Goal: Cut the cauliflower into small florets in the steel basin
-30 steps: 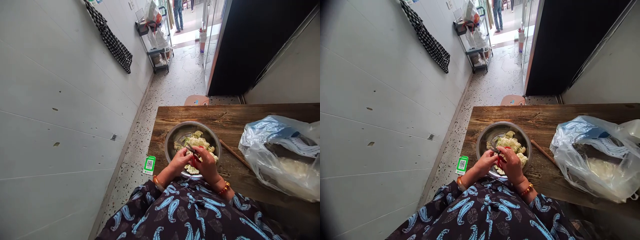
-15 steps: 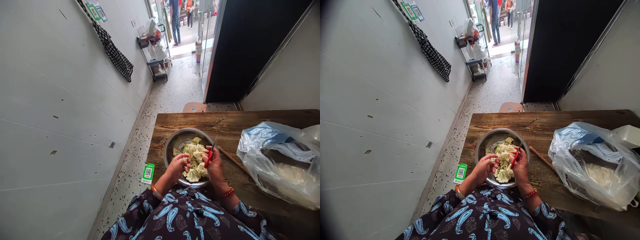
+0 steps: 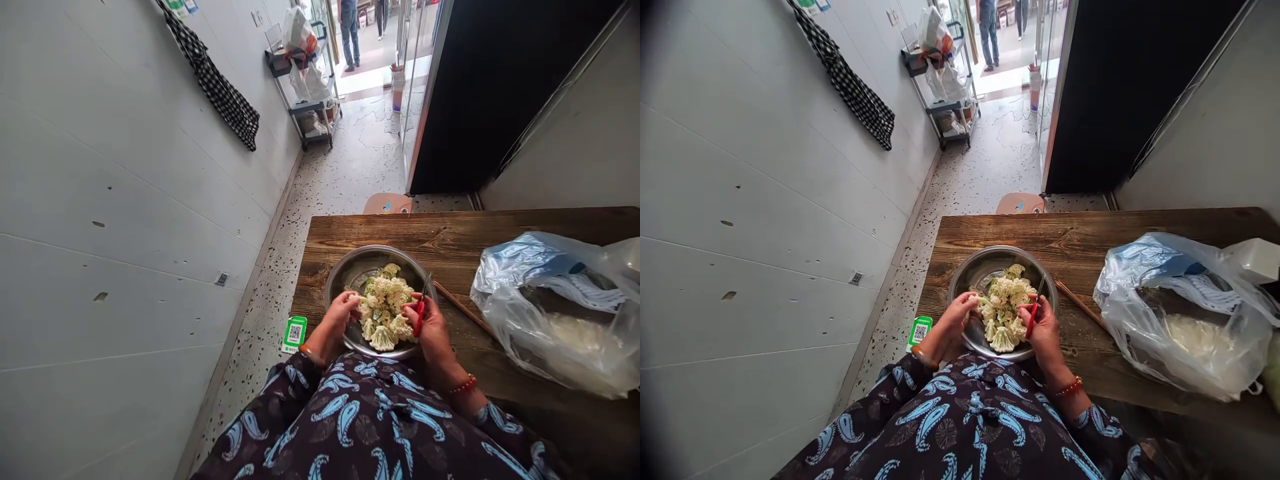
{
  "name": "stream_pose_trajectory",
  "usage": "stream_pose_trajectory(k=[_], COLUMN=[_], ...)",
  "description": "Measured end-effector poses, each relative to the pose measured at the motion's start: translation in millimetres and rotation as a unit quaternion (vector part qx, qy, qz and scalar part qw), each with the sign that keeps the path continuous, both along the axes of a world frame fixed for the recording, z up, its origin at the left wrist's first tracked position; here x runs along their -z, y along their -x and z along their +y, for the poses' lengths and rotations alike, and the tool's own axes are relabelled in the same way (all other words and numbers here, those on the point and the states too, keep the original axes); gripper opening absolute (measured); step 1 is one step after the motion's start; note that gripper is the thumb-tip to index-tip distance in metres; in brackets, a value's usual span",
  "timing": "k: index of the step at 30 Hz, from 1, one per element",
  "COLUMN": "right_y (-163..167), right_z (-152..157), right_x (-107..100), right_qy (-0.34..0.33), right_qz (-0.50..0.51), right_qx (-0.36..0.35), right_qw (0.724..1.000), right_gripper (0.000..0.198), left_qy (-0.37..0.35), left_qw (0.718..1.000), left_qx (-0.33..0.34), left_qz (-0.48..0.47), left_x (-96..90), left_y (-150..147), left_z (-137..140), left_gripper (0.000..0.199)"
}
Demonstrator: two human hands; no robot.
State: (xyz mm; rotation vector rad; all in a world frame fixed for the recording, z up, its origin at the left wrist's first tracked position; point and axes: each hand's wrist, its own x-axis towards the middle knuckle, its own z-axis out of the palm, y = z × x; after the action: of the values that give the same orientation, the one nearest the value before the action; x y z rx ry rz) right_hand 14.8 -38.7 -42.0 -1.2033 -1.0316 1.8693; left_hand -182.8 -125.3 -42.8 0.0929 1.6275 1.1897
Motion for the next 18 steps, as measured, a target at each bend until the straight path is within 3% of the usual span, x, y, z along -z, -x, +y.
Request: stream_pose_trajectory(k=[4, 13, 15, 18], right_y=[-15.6, -16.9, -17.3, -16.5], right_z=[6.4, -10.3, -8.5, -4.7], right_x=[10.8, 17.2, 15.3, 13.1], right_qy=[0.024, 0.058, 0.053, 0.05], right_qz=[-0.005, -0.043, -0.047, -0.052], right_qx=[0.023, 0.03, 0.032, 0.032], right_qw=[0.999, 0.997, 0.997, 0.997], right_gripper=[0.053, 0.057, 0.057, 0.057], left_qy=[0.046, 0.011, 0.026, 0.078], left_qw=[0.995, 0.988, 0.962, 0.866], left_qx=[-0.059, -0.02, 0.059, 0.217], left_qz=[0.064, 0.153, 0.266, 0.444], left_x=[13.2, 37.4, 42.9, 51.1], left_y=[33.6, 55.9, 58.7, 59.4], left_z=[13.2, 74.1, 77.7, 67.9], left_gripper=[0.04, 0.053, 0.052, 0.041])
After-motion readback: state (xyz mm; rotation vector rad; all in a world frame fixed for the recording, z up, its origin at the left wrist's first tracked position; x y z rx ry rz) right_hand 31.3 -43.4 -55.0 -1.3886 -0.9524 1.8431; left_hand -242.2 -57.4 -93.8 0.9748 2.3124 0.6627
